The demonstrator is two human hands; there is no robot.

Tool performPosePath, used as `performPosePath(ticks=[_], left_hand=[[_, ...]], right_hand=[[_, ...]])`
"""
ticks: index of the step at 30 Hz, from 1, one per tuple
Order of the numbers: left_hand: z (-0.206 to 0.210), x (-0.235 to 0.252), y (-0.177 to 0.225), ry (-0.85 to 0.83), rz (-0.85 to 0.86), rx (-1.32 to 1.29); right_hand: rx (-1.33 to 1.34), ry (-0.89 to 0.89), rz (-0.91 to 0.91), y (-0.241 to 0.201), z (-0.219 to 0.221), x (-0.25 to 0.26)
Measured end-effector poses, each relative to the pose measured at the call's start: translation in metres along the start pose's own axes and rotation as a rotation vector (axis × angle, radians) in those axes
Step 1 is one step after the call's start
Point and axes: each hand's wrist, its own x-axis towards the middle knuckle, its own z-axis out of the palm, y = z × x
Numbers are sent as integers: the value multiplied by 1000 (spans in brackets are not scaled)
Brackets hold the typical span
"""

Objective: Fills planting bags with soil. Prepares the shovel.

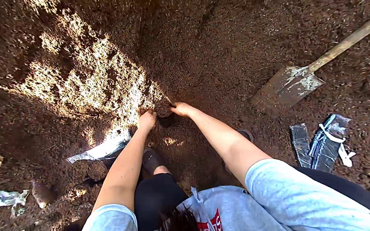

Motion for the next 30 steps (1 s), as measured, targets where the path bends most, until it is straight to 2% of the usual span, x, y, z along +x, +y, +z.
performPosePath(ticks=[3, 5, 9, 12, 13, 15, 17, 22, 25, 26, 28, 30], left_hand=[[-3, -10, 7, -2, -7, 29], [-17, -22, 14, 57, 16, 4], [-50, -70, 27, 166, 90, -149], [-36, -62, 21, 219, 115, -286], [-24, -49, 14, 175, 98, -265], [2, -22, -1, 62, 27, -166], [6, -16, 0, 38, -4, -100], [-11, -39, 9, 132, 93, -214], [3, -19, -2, 54, -14, -153], [5, -14, -3, 44, -38, -130], [3, -9, -1, 55, -39, -115], [8, -16, -3, 90, -36, -121]], right_hand=[[-221, 51, 15, -17, -1, -20], [-290, 110, -24, -31, -18, -33], [-247, 254, -92, -60, -52, -75], [-136, 382, -146, -55, -40, -65], [-112, 384, -121, -41, -25, -51], [-142, 260, -16, -13, -1, -26], [-214, 178, 3, -12, -2, -19], [-155, 326, -75, -29, -17, -41], [-121, 262, -64, -7, -4, -19], [-73, 240, -75, 4, -2, -10], [213, 217, -50, 21, -5, -3], [635, 134, 185, 48, 9, -12]])
